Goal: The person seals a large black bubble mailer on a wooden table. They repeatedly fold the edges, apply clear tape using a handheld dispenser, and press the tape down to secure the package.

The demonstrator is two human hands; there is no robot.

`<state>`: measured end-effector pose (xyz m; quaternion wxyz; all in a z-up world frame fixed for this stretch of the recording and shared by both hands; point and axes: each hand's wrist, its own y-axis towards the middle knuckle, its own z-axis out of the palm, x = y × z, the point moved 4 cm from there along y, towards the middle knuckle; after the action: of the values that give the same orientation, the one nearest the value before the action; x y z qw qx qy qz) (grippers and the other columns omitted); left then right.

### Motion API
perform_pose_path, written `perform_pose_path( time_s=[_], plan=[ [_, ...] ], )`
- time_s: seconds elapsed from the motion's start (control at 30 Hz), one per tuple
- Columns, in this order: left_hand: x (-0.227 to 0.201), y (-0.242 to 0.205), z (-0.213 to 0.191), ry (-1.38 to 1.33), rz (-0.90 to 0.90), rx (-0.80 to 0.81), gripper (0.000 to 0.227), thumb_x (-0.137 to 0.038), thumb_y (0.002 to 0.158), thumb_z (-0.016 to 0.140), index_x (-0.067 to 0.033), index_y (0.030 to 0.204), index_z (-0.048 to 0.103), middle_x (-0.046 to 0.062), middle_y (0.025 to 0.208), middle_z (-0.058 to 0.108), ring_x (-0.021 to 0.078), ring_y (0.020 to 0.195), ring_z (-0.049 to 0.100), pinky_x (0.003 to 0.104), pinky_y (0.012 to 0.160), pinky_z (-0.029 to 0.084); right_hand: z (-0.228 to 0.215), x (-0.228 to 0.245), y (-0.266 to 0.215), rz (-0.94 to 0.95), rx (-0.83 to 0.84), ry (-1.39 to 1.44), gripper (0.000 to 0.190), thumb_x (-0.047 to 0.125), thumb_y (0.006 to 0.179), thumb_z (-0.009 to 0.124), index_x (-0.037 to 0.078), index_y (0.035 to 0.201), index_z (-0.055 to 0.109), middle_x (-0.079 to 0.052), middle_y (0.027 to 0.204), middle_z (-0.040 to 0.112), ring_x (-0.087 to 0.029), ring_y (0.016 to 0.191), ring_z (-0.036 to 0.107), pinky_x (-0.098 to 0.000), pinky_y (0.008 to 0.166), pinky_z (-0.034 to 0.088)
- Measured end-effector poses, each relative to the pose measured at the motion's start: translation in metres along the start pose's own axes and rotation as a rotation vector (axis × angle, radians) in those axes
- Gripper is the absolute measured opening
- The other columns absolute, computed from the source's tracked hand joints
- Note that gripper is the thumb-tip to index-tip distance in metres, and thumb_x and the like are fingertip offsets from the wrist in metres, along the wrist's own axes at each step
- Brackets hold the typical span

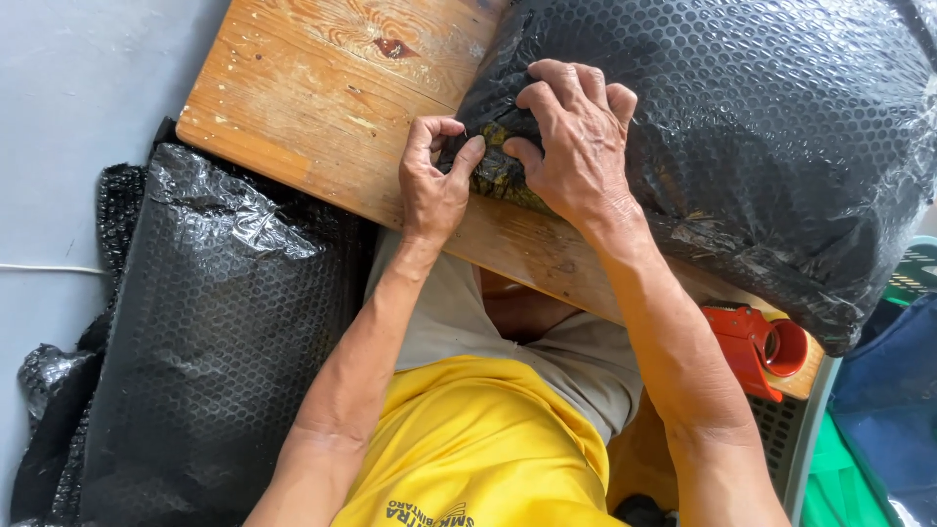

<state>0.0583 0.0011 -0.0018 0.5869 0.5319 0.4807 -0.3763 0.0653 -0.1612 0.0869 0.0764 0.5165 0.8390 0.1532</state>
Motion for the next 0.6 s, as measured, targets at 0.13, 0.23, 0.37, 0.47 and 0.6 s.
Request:
perform_pose_path(
  time_s=[0.13, 0.23, 0.37, 0.47, 0.6],
  plan=[
    [0.011, 0.002, 0.003, -0.079, -0.119, -0.066, 0.008, -0.011, 0.093, 0.064, -0.0115, 0.101, 0.061, 0.003, 0.100, 0.064, 0.0154, 0.094, 0.059, 0.029, 0.088, 0.053, -0.008, -0.003, 0.000, 0.003, -0.032, 0.141, 0.042, 0.020, 0.078, 0.085, 0.012, 0.114, 0.064, -0.007, 0.138, 0.060, -0.033, 0.123, 0.054, -0.0505, 0.088, 0.031],
    [0.000, 0.009, 0.000, -0.094, -0.152, -0.032, 0.022, -0.028, 0.096, 0.062, -0.0095, 0.107, 0.057, 0.006, 0.101, 0.062, 0.0162, 0.092, 0.061, 0.029, 0.086, 0.054, -0.014, -0.005, -0.001, 0.003, -0.029, 0.195, 0.037, 0.025, 0.091, 0.085, 0.011, 0.120, 0.065, -0.008, 0.141, 0.058, -0.034, 0.125, 0.052, -0.0503, 0.092, 0.030],
    [-0.008, 0.023, 0.002, 0.203, -0.211, 0.073, 0.069, -0.074, 0.078, 0.064, -0.0111, 0.105, 0.052, 0.006, 0.095, 0.062, 0.0195, 0.088, 0.061, 0.035, 0.079, 0.055, -0.010, -0.003, -0.003, -0.011, -0.068, 0.171, 0.037, 0.027, 0.090, 0.085, 0.011, 0.117, 0.066, -0.007, 0.139, 0.060, -0.033, 0.123, 0.054, -0.0492, 0.090, 0.031],
    [0.006, 0.029, 0.006, 0.289, -0.217, 0.053, 0.053, -0.063, 0.079, 0.075, -0.0168, 0.090, 0.050, -0.002, 0.081, 0.057, 0.0157, 0.074, 0.055, 0.035, 0.066, 0.050, -0.007, -0.002, -0.004, 0.011, -0.069, 0.127, 0.039, 0.028, 0.086, 0.086, 0.012, 0.115, 0.067, -0.006, 0.139, 0.060, -0.033, 0.124, 0.054, -0.0493, 0.091, 0.032],
    [0.021, 0.029, 0.003, 0.259, -0.153, -0.049, 0.039, -0.053, 0.094, 0.061, -0.0148, 0.085, 0.061, -0.004, 0.072, 0.064, 0.0126, 0.064, 0.059, 0.034, 0.059, 0.049, -0.008, -0.003, -0.003, 0.011, -0.080, 0.167, 0.034, 0.020, 0.085, 0.083, 0.011, 0.114, 0.066, -0.006, 0.139, 0.060, -0.033, 0.122, 0.055, -0.0497, 0.090, 0.032]
  ],
)
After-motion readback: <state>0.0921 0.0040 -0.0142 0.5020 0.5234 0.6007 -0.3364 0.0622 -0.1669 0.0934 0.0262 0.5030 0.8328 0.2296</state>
